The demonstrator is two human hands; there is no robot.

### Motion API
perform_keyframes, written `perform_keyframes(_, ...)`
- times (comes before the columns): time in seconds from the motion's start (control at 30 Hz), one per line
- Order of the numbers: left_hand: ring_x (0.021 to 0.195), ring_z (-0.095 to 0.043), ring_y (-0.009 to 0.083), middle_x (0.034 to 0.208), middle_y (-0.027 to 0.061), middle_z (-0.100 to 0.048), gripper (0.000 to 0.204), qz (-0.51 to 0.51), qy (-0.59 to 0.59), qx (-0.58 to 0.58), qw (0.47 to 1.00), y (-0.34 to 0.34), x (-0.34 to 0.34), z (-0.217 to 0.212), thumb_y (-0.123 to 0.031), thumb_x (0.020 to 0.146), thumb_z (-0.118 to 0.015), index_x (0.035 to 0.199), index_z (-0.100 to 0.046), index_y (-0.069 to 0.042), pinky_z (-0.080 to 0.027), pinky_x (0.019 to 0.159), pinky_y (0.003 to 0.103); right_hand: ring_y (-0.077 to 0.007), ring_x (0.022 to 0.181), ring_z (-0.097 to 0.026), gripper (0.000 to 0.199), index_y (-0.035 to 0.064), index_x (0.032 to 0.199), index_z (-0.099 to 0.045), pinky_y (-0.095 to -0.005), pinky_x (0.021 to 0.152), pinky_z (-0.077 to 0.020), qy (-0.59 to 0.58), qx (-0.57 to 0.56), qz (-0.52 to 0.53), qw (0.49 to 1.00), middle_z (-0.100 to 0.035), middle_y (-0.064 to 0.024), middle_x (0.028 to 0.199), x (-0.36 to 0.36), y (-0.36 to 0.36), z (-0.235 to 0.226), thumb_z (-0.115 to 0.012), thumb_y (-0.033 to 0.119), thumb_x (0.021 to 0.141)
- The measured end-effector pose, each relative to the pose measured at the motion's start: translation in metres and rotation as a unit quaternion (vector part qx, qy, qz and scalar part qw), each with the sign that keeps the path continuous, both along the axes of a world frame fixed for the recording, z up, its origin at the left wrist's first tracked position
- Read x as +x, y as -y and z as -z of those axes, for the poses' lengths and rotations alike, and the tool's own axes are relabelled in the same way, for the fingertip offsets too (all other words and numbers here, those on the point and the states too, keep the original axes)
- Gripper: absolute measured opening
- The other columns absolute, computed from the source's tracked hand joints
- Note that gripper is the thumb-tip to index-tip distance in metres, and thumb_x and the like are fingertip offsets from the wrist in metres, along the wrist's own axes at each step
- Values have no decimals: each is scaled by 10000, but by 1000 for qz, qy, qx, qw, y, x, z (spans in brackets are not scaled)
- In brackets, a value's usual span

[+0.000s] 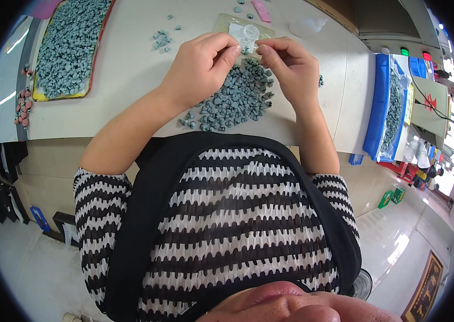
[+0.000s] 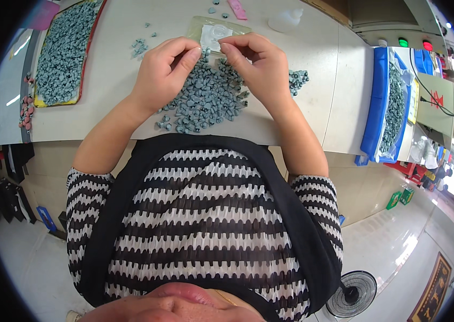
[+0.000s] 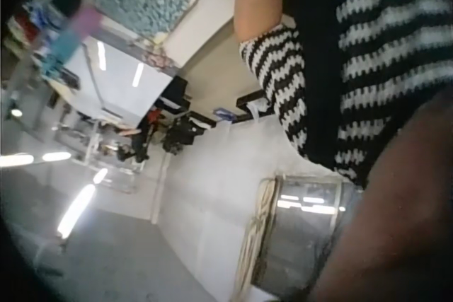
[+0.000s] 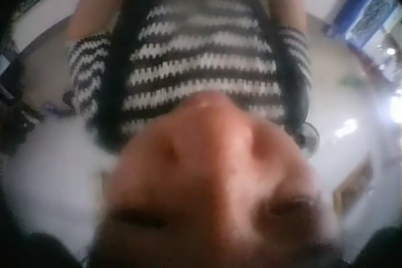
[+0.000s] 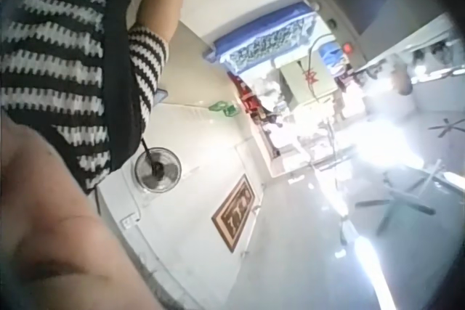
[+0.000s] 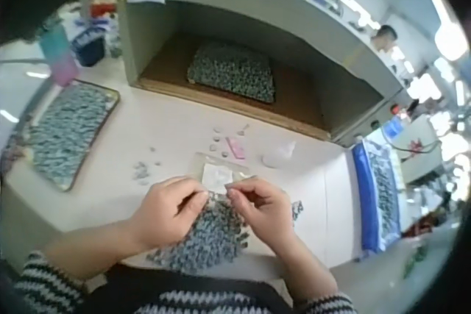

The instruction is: The person assembles small components by hand, picking up miniature pieces, attaching tiny inserts to them, and placing the assembled parts on the table.

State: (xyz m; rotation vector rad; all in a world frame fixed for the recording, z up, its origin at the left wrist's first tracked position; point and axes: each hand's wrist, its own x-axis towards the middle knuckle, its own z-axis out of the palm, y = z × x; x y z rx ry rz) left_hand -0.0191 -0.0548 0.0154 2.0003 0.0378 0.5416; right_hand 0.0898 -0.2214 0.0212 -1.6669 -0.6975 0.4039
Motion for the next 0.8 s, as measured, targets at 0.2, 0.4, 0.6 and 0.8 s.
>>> perform_keyframes(0.2,607,-486,118,727,51,-575,150,4,-26,-20,999,-2,-1,-1,-141,932,-588,909,-623,3,-404,568,261,-90,805,-625,124,2,971,-705,-231,736,-502,-5,-9,-9,1000,-679,-35,884,4,3,0,-697,68,866)
perform_keyframes(0.4,600,-482,122,721,52,-571,147,8,-41,-36,998,-2,-1,-2,-134,927,-586,899,-617,7,-402,565,265,-84,765,-622,127,20,960,-716,-230,681,-494,38,-70,-8,997,-688,-37,852,11,7,-3,-701,94,858)
perform_keyframes(0.6,640,-538,245,700,94,-558,129,122,26,159,979,-4,0,10,-114,862,-625,791,-581,-16,-434,581,341,-149,738,-640,168,13,991,-705,-266,662,-508,121,-251,6,960,-696,-88,838,49,34,-22,-664,131,878)
perform_keyframes(0.8,719,-562,273,742,97,-580,108,79,-2,228,970,-11,2,9,-123,849,-639,811,-593,-32,-461,654,390,-257,748,-654,190,6,971,-696,-328,699,-516,188,-421,-2,887,-701,-141,889,57,63,-31,-688,96,803)
